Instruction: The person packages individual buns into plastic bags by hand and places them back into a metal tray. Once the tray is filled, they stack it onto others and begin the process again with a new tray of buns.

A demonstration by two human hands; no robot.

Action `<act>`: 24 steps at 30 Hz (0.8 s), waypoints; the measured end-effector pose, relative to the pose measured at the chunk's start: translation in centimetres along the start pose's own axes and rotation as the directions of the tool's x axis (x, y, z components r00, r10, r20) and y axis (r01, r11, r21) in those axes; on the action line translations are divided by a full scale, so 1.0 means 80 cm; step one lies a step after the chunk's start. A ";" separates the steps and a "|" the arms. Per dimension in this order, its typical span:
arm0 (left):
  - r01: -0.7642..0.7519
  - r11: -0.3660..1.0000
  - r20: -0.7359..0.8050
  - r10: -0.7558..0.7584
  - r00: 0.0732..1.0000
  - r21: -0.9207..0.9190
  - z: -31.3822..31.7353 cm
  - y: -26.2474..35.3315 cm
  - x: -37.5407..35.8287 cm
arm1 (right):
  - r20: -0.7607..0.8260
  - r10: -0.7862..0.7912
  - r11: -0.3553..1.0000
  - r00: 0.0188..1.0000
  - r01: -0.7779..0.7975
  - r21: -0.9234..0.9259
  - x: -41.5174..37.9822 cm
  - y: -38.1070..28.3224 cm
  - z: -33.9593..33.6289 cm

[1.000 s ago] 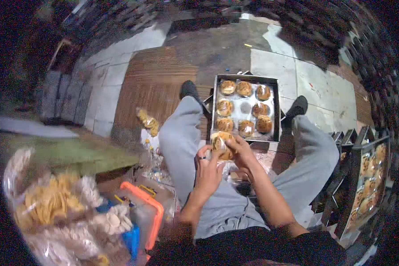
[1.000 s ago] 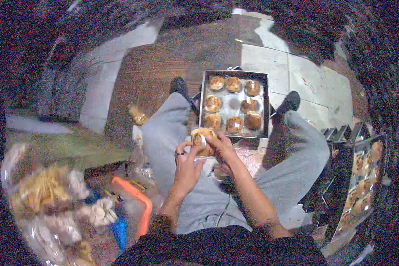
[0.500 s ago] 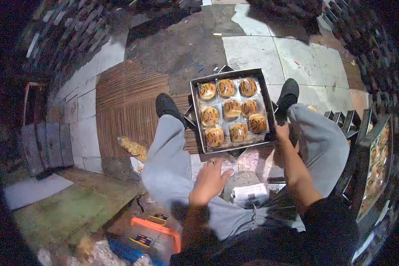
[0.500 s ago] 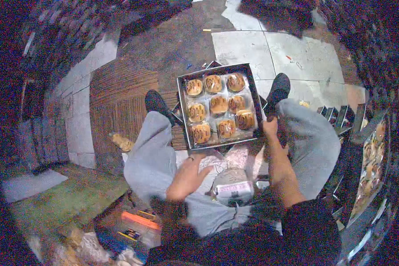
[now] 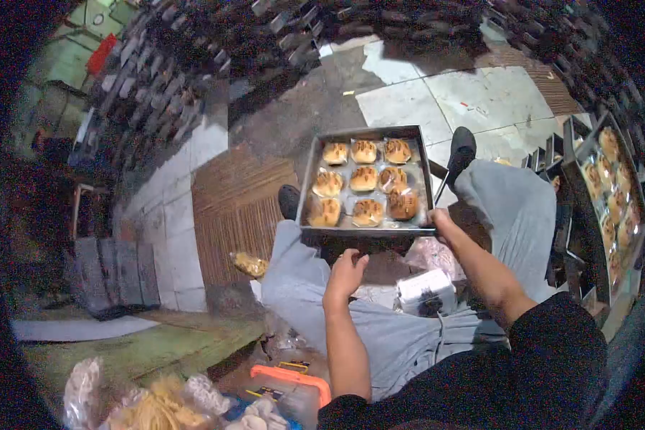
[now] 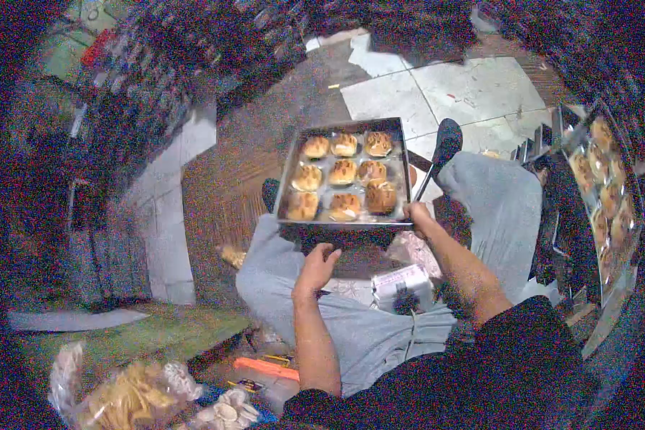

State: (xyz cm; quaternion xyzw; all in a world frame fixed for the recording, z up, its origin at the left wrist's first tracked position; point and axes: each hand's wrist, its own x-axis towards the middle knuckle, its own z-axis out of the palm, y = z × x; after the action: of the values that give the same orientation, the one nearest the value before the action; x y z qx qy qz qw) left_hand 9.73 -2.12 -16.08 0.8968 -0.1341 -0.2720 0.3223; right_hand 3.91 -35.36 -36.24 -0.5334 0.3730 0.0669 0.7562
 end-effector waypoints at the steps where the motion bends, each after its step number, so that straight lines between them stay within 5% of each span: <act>1: 0.050 0.999 0.021 -0.051 0.998 0.010 0.002 -0.001 -0.005 | -0.032 0.062 0.958 0.998 -0.050 0.284 -0.058 -0.048 0.042; 2: 0.059 0.997 0.043 -0.061 0.997 0.053 0.002 0.007 -0.011 | 0.075 -0.022 0.951 0.997 -0.003 0.308 -0.061 -0.050 0.042; 3: 0.043 0.997 0.044 -0.046 0.998 0.057 0.003 0.014 -0.016 | 0.001 -0.014 0.878 1.000 0.012 0.479 -0.121 -0.112 0.071; 5: -0.032 0.998 0.050 0.029 0.998 0.053 0.010 0.027 -0.028 | -0.018 -0.162 0.828 0.987 0.145 0.542 -0.187 -0.181 0.077; 7: -0.105 0.985 0.077 0.095 0.992 0.134 0.008 0.046 -0.025 | -0.236 -0.315 0.820 0.919 0.389 0.421 -0.208 -0.215 0.030; 9: -0.253 0.953 0.088 0.241 0.967 0.168 0.027 0.017 -0.004 | -0.262 -0.615 0.713 0.744 0.666 0.217 -0.282 -0.269 -0.029; 10: -0.343 0.931 0.077 0.335 0.939 0.129 0.047 -0.022 0.013 | -0.420 -0.616 0.655 0.667 0.729 0.198 -0.314 -0.288 -0.065; 13: -0.211 0.976 0.154 0.200 0.968 0.057 0.023 0.036 0.004 | -0.627 -0.728 0.403 0.277 0.913 -0.064 -0.430 -0.315 -0.128; 16: -0.228 0.971 0.159 0.214 0.964 0.077 0.023 0.047 -0.002 | -0.625 -0.779 0.300 0.037 0.899 -0.320 -0.542 -0.276 -0.191; 18: -0.211 0.971 0.231 0.181 0.956 0.113 0.023 0.051 0.002 | -0.687 -0.723 0.403 -0.067 0.768 -0.498 -0.588 -0.234 -0.230; 19: -0.185 0.970 0.271 0.139 0.953 0.155 0.022 0.052 0.002 | -0.747 -0.663 0.405 -0.042 0.819 -0.406 -0.604 -0.218 -0.237; 22: -0.223 0.954 0.264 0.167 0.950 0.199 0.025 0.057 -0.005 | -0.833 -0.417 0.258 0.363 0.927 0.274 -0.602 -0.244 -0.208; 24: -0.222 0.955 0.272 0.164 0.948 0.199 0.013 0.075 -0.013 | -0.863 -0.411 0.235 0.293 0.949 0.210 -0.572 -0.242 -0.214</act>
State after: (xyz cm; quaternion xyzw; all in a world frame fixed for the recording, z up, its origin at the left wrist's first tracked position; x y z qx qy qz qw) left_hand 7.87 -6.73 -12.46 0.8681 -0.2917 -0.3339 0.2231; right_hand -27.47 -44.63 4.85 -0.2863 0.2944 -0.6473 0.6421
